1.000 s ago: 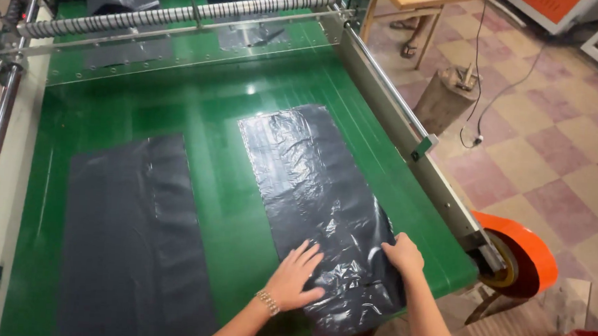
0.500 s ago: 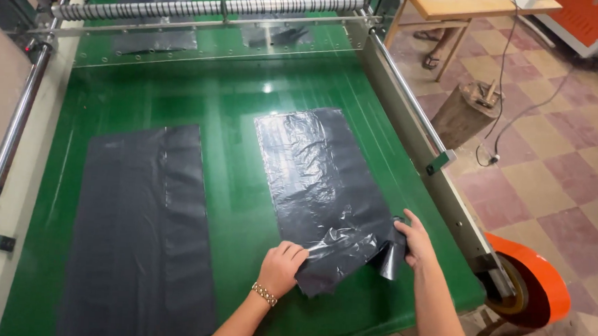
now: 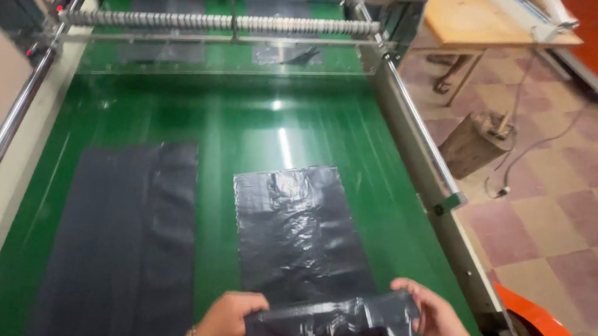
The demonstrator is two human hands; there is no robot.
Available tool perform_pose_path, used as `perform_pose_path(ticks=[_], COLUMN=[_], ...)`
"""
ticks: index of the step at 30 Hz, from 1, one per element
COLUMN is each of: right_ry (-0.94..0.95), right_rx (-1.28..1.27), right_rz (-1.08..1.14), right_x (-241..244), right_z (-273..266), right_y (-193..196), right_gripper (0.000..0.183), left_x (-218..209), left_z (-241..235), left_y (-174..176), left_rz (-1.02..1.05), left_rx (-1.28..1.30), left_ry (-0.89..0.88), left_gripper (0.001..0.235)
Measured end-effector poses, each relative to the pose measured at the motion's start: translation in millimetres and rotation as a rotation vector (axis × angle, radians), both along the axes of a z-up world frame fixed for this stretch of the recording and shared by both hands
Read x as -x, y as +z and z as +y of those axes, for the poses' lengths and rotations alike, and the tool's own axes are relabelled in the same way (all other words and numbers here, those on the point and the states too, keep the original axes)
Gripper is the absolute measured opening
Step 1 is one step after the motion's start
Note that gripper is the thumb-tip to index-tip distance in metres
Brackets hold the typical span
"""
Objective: Folding plastic bags as they come off a conveyor belt and placing them into a storage crate.
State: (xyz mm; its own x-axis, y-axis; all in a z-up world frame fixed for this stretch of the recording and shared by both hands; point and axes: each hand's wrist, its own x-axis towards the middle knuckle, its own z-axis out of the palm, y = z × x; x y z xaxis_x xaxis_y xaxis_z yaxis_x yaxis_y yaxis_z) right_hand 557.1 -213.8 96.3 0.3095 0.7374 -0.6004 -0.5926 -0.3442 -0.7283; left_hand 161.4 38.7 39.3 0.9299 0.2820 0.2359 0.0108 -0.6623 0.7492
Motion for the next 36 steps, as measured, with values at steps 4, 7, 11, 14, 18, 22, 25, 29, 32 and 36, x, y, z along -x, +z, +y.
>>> perform_pose_path(ticks=[4,7,11,14,18,22,25,29,32,36], right_ry=[0.050,0.181,0.373,0.540,0.447,0.349,0.306,0.344,0.271,0.300], right_rx=[-0.085,-0.026,0.243,0.561,0.542,0.588,0.657,0.658,0.630,0.611], right_rz=[-0.012,-0.140,-0.459,-1.239,-1.408,-1.431,-1.358,-1.183,-1.124,-1.006], right_x=[-50,-32,-49,-68,-40,-22,-32,-8,-19,-20], right_z=[99,190,278,304,319,330,342,338,345,352], right_y=[-42,-20,-91,-123,-94,-90,-122,-59,-61,-68], right_gripper=[0.052,0.040,0.058,0.061,0.047,0.067,0.077,0.063,0.071,0.065], left_x=[-31,-58,-68,-78,-90,-97,-100,-115,-136,-141], left_z=[77,146,178,176,174,171,147,113,94,91], left_y=[2,-65,-83,-93,-70,-63,-24,-10,-37,-31], left_rz=[0.073,0.165,0.442,0.598,0.618,0.619,0.558,0.326,0.080,0.249], left_rx=[0.418,0.534,0.386,0.234,0.193,0.170,-0.078,-0.621,-0.402,-0.022], left_ry=[0.295,0.625,0.896,0.966,0.964,0.995,1.139,1.081,0.748,0.610], left_gripper=[0.011,0.021,0.036,0.043,0.048,0.045,0.038,0.046,0.038,0.038])
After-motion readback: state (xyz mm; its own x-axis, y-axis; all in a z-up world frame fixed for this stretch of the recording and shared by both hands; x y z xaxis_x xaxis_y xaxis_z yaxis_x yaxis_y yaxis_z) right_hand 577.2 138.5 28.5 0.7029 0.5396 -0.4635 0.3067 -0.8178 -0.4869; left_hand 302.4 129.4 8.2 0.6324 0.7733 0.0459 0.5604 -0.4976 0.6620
